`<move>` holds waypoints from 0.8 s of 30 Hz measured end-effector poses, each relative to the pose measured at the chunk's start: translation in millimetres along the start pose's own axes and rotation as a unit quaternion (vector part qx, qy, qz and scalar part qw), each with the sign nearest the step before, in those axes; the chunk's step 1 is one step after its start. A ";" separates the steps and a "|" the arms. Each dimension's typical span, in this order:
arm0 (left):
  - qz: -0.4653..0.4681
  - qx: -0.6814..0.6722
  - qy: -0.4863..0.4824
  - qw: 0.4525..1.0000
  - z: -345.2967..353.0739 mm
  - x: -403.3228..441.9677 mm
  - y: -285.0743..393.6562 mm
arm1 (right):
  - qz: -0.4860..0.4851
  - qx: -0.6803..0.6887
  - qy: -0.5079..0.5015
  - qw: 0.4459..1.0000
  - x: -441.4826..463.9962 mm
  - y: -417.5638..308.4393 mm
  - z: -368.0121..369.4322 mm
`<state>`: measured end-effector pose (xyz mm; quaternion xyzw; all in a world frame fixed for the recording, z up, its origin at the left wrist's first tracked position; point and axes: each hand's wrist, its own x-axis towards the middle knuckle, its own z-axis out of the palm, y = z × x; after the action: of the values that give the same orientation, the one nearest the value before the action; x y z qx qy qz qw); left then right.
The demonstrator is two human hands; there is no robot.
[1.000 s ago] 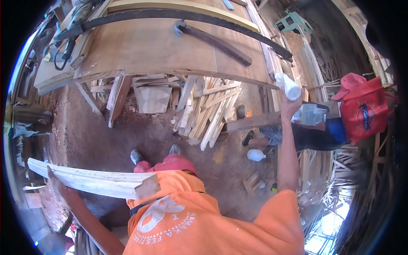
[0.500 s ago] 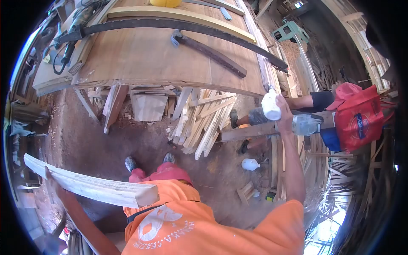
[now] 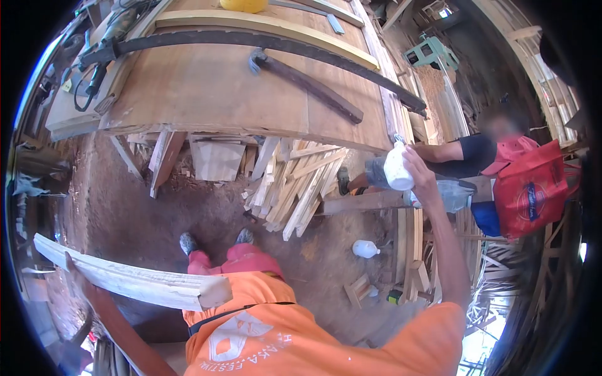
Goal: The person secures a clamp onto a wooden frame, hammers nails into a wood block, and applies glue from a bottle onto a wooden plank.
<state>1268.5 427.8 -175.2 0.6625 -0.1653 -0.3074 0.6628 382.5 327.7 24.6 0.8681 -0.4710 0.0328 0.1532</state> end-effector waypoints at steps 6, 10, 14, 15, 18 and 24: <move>0.050 0.005 -0.068 0.996 -43.7 46.3 -53.1 | -0.010 -0.005 -0.003 1.000 16.7 1.0 7.5; -0.024 -0.116 -0.053 0.992 -36.1 56.2 -51.4 | -0.010 -0.011 -0.007 1.000 11.3 2.9 9.2; -0.032 -0.085 -0.001 0.996 -1.5 37.5 -21.7 | -0.004 -0.003 -0.035 0.999 -6.8 2.1 -3.0; -0.030 -0.081 0.002 0.996 0.6 35.8 -17.8 | -0.005 -0.003 -0.035 0.999 -5.1 2.5 -3.2; -0.025 -0.076 0.008 0.997 10.2 31.7 -8.2 | 0.001 -0.002 -0.023 1.000 5.8 -2.8 -2.4; -0.025 -0.074 0.017 0.997 26.2 26.3 3.5 | -0.001 0.011 -0.042 0.999 -6.2 6.7 -2.4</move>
<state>1272.6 390.7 -174.9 0.6203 -0.1142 -0.3241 0.7051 373.7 330.0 27.3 0.8711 -0.4753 0.0017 0.1237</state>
